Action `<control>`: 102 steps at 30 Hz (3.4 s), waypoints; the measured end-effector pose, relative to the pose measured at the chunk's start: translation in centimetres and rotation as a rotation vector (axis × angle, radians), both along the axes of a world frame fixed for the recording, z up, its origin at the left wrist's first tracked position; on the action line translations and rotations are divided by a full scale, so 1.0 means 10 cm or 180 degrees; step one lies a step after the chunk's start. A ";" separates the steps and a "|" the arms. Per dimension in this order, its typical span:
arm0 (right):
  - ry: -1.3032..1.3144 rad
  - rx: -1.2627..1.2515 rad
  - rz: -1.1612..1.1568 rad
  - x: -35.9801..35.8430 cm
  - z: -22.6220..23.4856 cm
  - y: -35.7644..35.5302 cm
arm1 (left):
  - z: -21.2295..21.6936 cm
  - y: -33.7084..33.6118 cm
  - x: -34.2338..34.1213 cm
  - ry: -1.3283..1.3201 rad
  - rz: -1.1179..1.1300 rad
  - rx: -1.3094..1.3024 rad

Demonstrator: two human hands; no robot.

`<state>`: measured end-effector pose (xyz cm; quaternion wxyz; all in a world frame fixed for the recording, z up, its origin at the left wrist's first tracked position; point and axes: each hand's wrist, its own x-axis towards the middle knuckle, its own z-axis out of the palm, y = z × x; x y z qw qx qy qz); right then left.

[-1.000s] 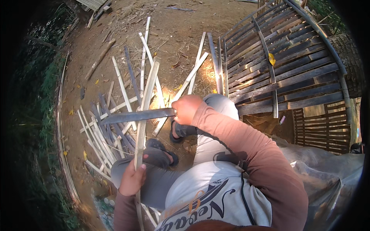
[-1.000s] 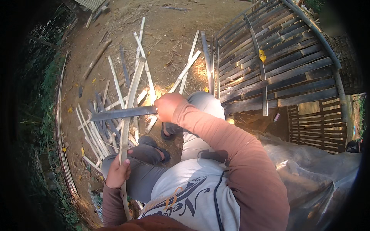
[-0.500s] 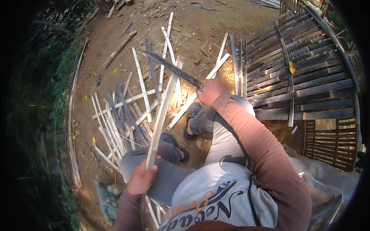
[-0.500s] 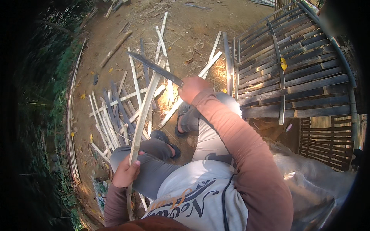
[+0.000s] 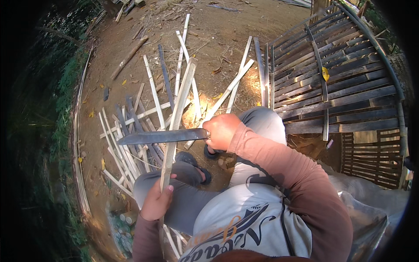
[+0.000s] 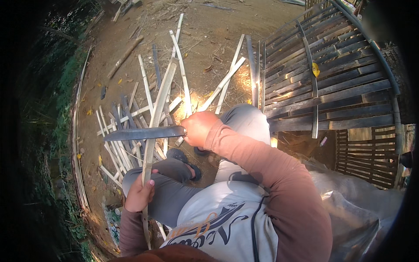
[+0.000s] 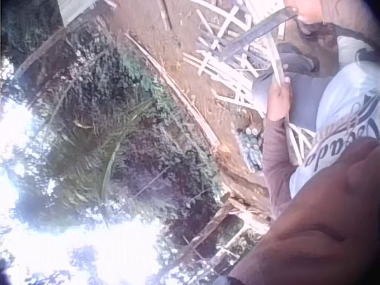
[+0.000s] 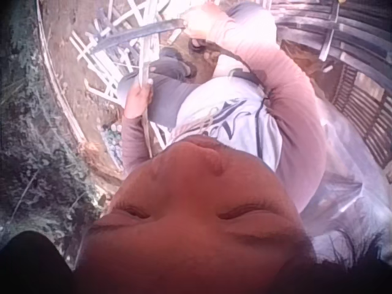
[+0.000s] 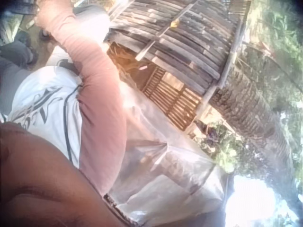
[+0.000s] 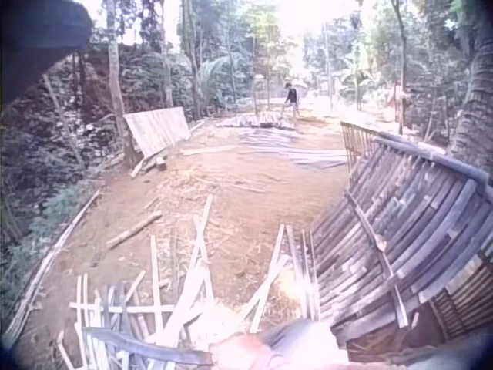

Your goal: The person shaves and smooths long strips of bamboo using a machete, working on them one at a time while seated.

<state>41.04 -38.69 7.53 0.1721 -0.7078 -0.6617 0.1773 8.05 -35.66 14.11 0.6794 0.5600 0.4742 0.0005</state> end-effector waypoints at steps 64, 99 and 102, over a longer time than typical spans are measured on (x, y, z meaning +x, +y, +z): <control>0.0778 0.0056 -0.1572 1.07 -0.52 0.22 | -0.50 0.47 -0.13 -0.0611 0.0418 -0.0397; -0.0691 -0.0663 -0.0657 0.19 -0.25 0.49 | -0.65 0.31 0.03 -0.0203 0.0406 0.0042; -0.0621 -0.0251 -0.0373 0.14 -0.26 0.42 | -0.73 0.31 0.02 -0.0261 0.0220 0.0222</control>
